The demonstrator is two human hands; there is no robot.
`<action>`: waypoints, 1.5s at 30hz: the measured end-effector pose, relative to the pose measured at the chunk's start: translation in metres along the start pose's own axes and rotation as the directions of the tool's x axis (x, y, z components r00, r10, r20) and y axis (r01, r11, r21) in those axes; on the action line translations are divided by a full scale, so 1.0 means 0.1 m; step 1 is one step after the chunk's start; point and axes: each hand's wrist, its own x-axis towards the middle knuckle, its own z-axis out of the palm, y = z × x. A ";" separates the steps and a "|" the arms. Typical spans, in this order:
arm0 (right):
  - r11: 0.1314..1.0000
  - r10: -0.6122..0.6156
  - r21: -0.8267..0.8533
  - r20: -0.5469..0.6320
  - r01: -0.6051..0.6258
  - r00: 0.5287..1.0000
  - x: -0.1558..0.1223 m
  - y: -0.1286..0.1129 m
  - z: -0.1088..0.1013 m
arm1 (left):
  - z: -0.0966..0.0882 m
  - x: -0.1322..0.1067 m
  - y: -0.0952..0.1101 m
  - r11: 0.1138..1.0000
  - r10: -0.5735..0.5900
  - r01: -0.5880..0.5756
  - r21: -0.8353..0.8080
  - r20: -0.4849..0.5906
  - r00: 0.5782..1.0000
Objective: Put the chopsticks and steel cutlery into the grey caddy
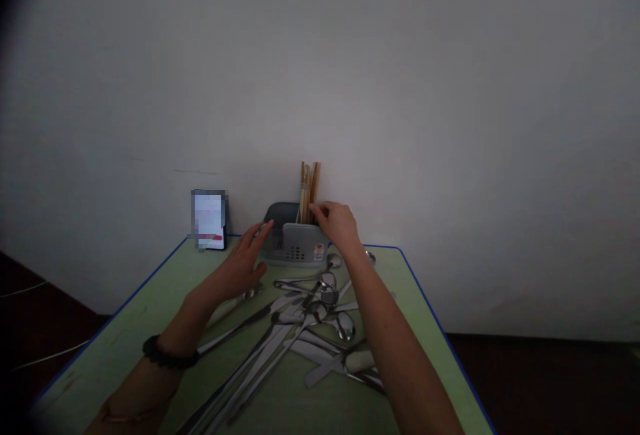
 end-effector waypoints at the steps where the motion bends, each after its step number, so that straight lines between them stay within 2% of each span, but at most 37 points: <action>1: 0.999 -0.022 0.025 -0.041 0.023 0.999 -0.06 0.03 -0.03 | -0.01 0.00 0.00 1.000 -0.006 0.006 -0.010 0.009 1.000; 4: 0.991 -0.066 0.099 -0.223 0.090 0.973 -0.33 0.12 -0.10 | -0.02 0.00 0.01 0.999 -0.025 0.027 -0.045 0.032 0.999; 6: 0.986 -0.030 0.147 -0.291 0.076 0.956 -0.54 0.18 -0.13 | -0.02 0.01 0.01 0.998 -0.022 0.023 -0.065 0.022 1.000; 8: 0.985 0.006 0.168 -0.246 0.037 0.969 -0.73 0.24 -0.11 | -0.01 0.01 0.00 0.997 -0.004 0.004 -0.077 0.001 1.000; 10: 0.984 0.011 0.177 -0.105 0.008 0.994 -0.87 0.29 -0.05 | 0.01 0.02 0.00 0.997 0.012 -0.014 -0.082 -0.021 1.000; 13: 0.973 0.024 0.227 0.064 -0.038 0.998 -0.95 0.33 0.13 | 0.04 0.03 -0.03 0.994 0.004 -0.011 -0.109 -0.061 0.998; 16: 0.947 0.028 0.318 0.095 -0.057 0.995 -0.95 0.31 0.29 | 0.03 0.03 -0.05 0.991 -0.014 0.004 -0.131 -0.073 0.997; 19: 0.933 0.029 0.355 0.094 -0.061 0.995 -0.93 0.28 0.35 | 0.00 0.03 -0.04 0.991 -0.031 0.025 -0.128 -0.047 0.998; 24: 0.944 0.031 0.323 0.125 -0.071 0.992 -0.93 0.25 0.27 | -0.09 0.04 0.01 0.997 -0.031 0.030 -0.064 -0.004 1.000; 31: 0.974 0.052 0.212 0.157 -0.085 0.986 -0.93 0.18 0.16 | -0.12 0.03 0.03 1.000 -0.008 0.008 -0.029 -0.013 1.000; 38: 0.945 0.044 0.311 0.190 -0.102 0.981 -0.92 0.25 0.17 | -0.12 0.03 0.00 0.998 -0.010 0.010 -0.056 0.010 1.000; 41: 0.906 0.152 0.380 0.114 -0.185 0.982 -0.79 0.33 0.22 | -0.11 0.03 -0.01 0.996 -0.019 0.020 -0.085 0.014 1.000; 43: 0.881 0.256 0.406 0.023 -0.243 0.966 -0.64 0.39 0.25 | -0.11 0.03 -0.01 0.996 -0.022 0.023 -0.087 0.020 1.000; 45: 0.874 0.307 0.402 -0.019 -0.273 0.952 -0.45 0.44 0.26 | -0.11 0.02 0.00 0.997 -0.019 0.021 -0.077 0.023 1.000</action>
